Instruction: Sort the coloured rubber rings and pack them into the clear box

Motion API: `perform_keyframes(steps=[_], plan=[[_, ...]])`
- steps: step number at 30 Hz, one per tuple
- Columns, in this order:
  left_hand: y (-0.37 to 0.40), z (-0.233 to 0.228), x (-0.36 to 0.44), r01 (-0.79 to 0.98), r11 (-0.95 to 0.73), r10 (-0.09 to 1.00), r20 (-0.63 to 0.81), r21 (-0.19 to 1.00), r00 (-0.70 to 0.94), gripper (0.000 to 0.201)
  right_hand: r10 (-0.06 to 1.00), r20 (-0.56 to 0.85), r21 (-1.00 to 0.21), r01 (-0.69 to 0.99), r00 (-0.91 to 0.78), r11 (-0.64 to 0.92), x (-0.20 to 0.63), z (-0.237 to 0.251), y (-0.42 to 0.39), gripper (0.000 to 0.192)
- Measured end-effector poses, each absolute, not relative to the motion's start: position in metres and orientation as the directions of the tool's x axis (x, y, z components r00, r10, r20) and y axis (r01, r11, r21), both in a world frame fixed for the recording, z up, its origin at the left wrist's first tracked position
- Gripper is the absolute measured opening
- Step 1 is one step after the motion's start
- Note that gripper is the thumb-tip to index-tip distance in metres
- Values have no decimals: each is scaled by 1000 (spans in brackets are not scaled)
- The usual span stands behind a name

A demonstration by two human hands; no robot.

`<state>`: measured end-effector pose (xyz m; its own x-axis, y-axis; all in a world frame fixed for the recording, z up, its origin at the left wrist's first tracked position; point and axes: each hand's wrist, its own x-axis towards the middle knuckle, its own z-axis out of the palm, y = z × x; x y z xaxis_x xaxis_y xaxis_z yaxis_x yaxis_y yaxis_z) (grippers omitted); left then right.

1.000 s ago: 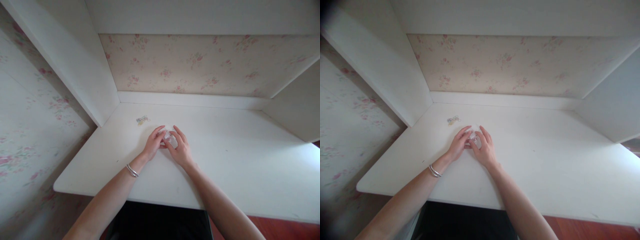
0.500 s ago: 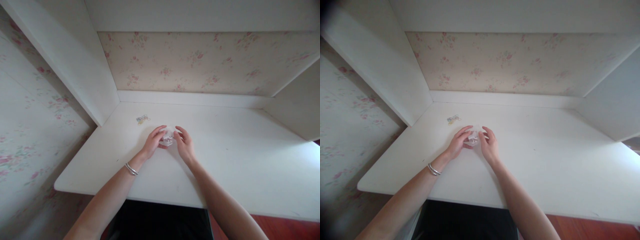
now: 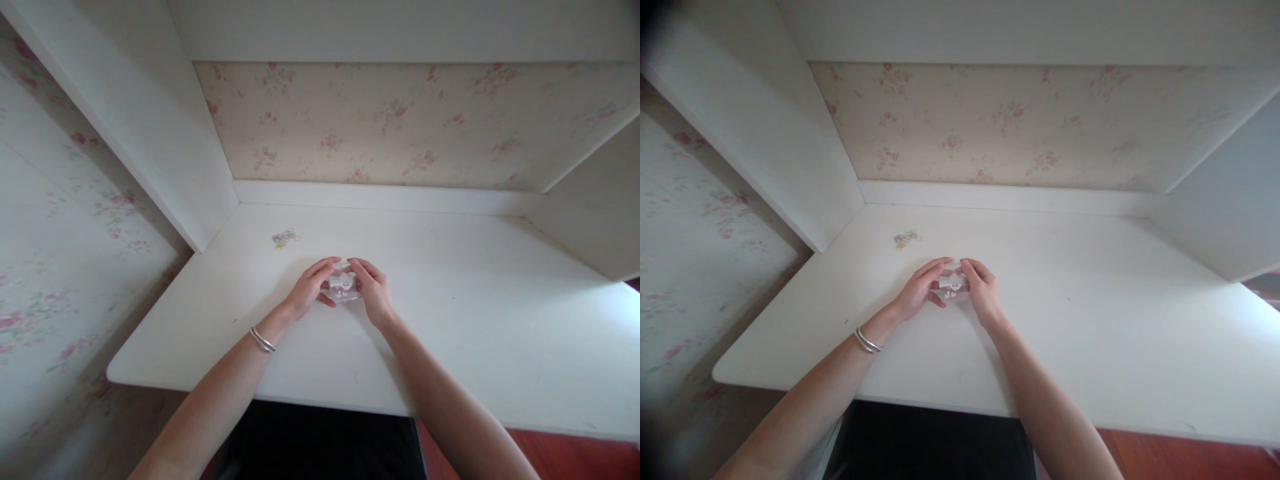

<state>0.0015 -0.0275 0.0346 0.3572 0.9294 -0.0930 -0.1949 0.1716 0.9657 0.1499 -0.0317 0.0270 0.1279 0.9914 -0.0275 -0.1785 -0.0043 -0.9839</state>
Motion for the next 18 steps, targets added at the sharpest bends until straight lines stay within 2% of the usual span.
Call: perform_keyframes(steps=[10,15,18], plan=[[-29,36,4,-137,186,940,-135,973,314,57,978,-14,-980,-199,210,29,150,23,-29,42],[-30,31,5,37,147,907,-149,989,393,47,972,-25,-967,-253,235,36,154,20,-24,41],[-28,28,5,55,120,917,-132,991,375,47,981,-45,-963,-271,188,8,155,21,-24,46]])
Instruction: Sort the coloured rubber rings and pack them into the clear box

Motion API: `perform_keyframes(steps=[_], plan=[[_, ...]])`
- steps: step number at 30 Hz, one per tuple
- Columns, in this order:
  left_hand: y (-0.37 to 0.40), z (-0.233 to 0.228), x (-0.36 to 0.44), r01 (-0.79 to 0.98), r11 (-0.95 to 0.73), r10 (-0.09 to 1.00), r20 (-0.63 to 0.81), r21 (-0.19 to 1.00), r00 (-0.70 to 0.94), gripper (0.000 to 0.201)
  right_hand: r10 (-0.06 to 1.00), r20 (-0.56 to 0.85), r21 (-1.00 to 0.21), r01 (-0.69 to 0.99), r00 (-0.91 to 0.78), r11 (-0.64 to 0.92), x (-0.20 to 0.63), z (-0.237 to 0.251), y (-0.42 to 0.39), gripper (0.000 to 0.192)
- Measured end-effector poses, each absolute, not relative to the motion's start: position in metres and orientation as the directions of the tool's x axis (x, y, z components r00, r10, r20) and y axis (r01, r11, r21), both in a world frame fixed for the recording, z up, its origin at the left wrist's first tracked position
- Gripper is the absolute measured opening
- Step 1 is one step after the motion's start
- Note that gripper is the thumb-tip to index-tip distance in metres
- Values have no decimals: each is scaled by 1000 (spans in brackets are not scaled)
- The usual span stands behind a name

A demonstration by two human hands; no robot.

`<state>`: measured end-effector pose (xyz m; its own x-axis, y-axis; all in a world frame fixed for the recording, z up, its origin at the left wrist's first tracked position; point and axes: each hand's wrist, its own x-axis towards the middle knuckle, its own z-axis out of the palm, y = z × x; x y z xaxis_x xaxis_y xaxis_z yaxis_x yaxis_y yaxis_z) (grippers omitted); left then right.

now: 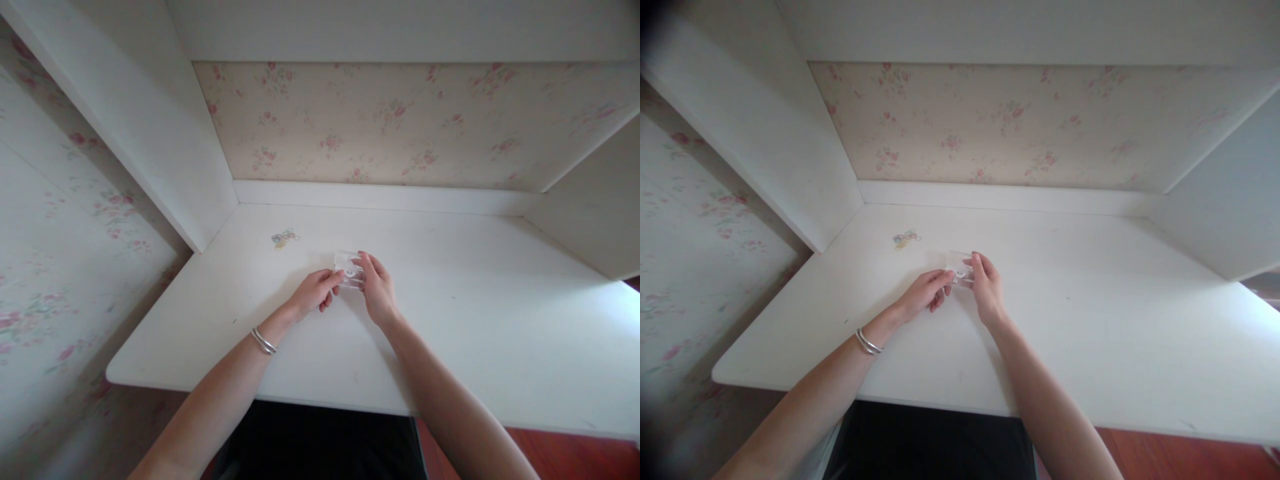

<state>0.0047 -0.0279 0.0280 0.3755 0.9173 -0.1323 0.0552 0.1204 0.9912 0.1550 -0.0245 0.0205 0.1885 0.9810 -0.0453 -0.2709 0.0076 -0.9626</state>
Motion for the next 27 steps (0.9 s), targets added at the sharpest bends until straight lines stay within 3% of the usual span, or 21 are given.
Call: perform_keyframes(steps=[6,12,17,23,27], plan=[[-24,26,4,-123,126,947,-82,984,311,43,999,-15,-970,-242,-51,-27,148,28,-34,65],[-25,28,3,-104,116,945,-78,988,318,45,1000,-1,-990,-142,-19,-4,147,28,-35,75],[-26,30,1,-6,112,943,-104,994,316,48,999,8,-987,-158,-42,1,153,26,-33,62],[-22,28,1,12,184,964,-183,983,192,55,989,-76,-972,-210,-124,-101,152,24,-36,52],[-23,28,1,19,166,957,-166,986,236,55,992,-115,-978,-170,-45,-121,148,20,-36,42]])
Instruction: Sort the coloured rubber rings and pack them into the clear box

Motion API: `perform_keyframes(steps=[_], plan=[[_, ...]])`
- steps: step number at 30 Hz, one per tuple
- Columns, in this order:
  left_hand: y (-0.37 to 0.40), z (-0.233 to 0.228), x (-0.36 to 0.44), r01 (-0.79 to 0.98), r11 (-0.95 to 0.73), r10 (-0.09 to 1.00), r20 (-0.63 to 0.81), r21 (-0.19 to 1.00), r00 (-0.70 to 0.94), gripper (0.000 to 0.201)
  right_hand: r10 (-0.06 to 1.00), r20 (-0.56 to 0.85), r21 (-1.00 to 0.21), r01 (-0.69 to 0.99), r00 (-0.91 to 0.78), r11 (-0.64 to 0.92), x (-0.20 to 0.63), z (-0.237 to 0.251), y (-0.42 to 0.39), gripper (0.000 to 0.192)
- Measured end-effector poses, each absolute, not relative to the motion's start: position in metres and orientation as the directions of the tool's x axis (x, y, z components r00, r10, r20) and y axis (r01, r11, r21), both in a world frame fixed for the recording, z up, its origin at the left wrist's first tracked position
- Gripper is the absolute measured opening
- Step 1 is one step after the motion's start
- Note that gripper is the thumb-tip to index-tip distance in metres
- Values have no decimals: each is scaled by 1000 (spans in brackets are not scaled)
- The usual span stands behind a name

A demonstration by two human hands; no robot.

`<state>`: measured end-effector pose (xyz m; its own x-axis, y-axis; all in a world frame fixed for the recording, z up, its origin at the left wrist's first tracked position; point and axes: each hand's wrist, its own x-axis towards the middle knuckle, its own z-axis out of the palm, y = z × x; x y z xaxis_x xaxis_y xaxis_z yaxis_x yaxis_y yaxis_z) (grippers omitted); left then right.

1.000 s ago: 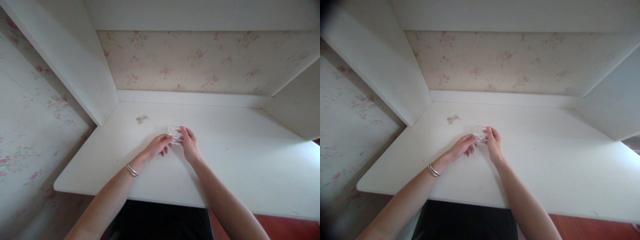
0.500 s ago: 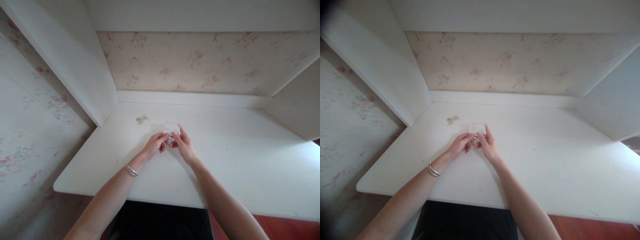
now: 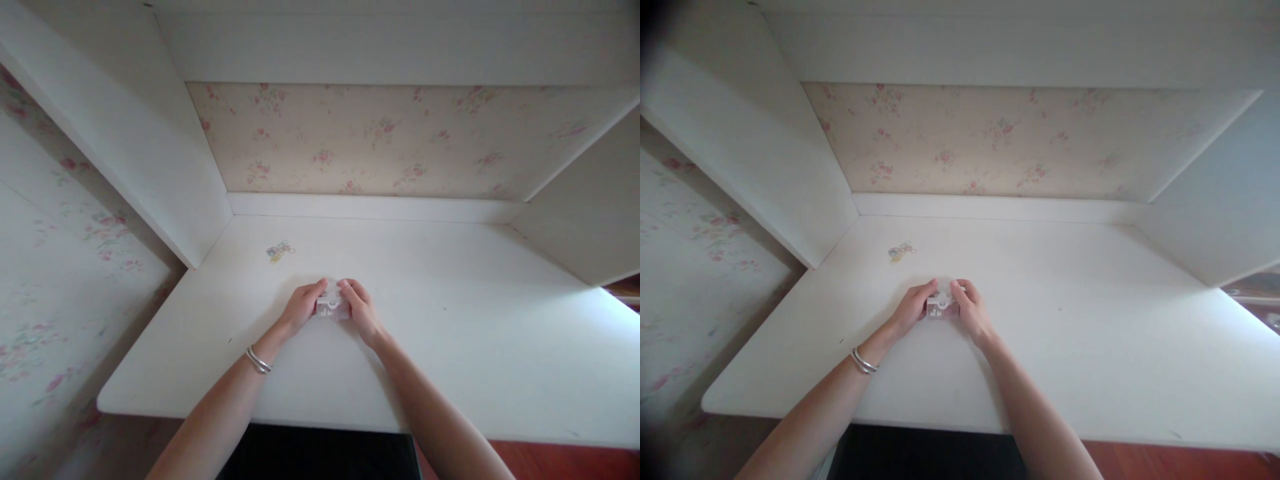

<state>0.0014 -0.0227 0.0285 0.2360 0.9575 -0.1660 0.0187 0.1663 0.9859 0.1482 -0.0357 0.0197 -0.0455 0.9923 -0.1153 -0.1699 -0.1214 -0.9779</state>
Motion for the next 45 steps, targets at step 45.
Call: perform_keyframes(steps=[45], plan=[[-16,24,-7,434,-161,861,-88,886,501,50,614,-194,-981,-151,765,-121,353,14,-60,55]])
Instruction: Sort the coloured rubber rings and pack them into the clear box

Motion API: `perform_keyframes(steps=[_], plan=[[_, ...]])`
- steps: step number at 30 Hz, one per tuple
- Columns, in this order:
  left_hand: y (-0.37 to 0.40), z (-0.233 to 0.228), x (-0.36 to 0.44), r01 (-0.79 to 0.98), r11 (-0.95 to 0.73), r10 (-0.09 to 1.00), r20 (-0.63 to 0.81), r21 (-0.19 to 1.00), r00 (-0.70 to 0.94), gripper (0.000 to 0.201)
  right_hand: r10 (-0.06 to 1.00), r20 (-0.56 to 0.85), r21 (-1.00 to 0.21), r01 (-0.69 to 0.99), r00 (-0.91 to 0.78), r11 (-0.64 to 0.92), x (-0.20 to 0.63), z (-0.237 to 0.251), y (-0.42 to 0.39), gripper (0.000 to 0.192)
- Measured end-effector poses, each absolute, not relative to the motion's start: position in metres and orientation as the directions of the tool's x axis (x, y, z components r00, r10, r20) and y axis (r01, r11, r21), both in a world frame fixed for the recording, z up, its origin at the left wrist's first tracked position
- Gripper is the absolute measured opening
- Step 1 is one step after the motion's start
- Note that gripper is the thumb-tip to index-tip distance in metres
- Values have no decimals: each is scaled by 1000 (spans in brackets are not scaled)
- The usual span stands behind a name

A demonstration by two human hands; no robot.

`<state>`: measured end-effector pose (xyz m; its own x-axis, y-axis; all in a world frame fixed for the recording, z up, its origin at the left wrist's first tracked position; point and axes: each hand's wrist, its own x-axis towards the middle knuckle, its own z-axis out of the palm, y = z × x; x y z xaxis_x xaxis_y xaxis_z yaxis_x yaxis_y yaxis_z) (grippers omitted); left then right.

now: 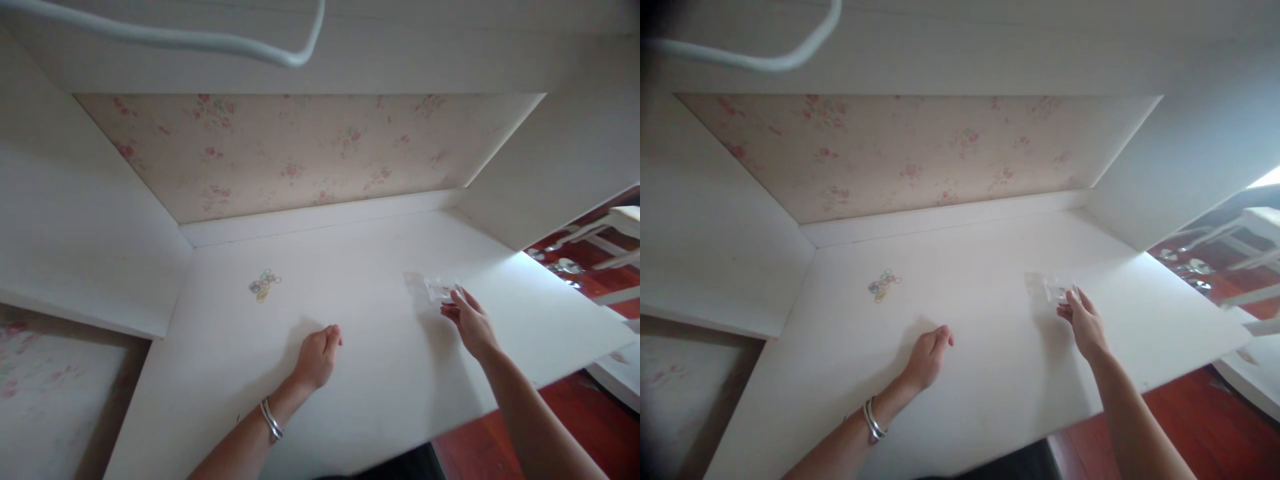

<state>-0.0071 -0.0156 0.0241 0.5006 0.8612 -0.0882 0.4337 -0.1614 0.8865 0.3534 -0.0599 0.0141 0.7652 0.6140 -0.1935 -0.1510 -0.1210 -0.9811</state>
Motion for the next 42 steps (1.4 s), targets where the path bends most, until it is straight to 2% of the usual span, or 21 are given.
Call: perform_keyframes(steps=[3,5,9,13,17,24,27,30,32,34,38,40,42], plan=[[-16,26,-6,461,-204,865,-62,864,498,49,596,-218,-971,-108,773,-215,360,8,-59,54],[-16,28,-6,472,-215,867,-56,855,496,49,579,-195,-943,10,791,-331,363,7,-58,56],[-20,30,-3,515,-232,880,-48,825,472,49,587,-138,-811,249,798,-529,376,6,-56,65],[-26,28,4,605,-244,909,-37,758,415,48,643,-105,-690,410,758,-596,395,8,-54,69],[-31,24,11,676,-242,936,-16,696,351,46,711,-102,-615,518,695,-595,409,9,-51,67],[-33,17,23,777,-174,977,6,605,214,46,767,-99,-650,542,634,-532,420,5,-57,58],[-33,15,28,791,-133,987,3,597,163,46,765,30,-625,609,643,-488,417,11,-65,56],[-34,16,29,744,-75,994,-11,664,110,46,741,207,-569,695,639,-440,401,17,-77,47],[-33,19,25,693,-34,997,-24,721,74,45,738,271,-581,716,618,-386,383,16,-86,43],[-30,22,17,682,-19,999,-21,731,50,44,793,291,-627,733,535,-265,360,13,-96,42],[-12,28,-15,811,-40,997,73,584,-4,35,959,215,-716,698,183,28,311,3,-110,34],[4,33,-36,883,-18,987,149,469,-58,27,979,199,-734,670,51,114,291,2,-111,32],[24,38,-56,948,5,978,196,318,-71,29,980,200,-730,666,-12,157,276,3,-110,31]])
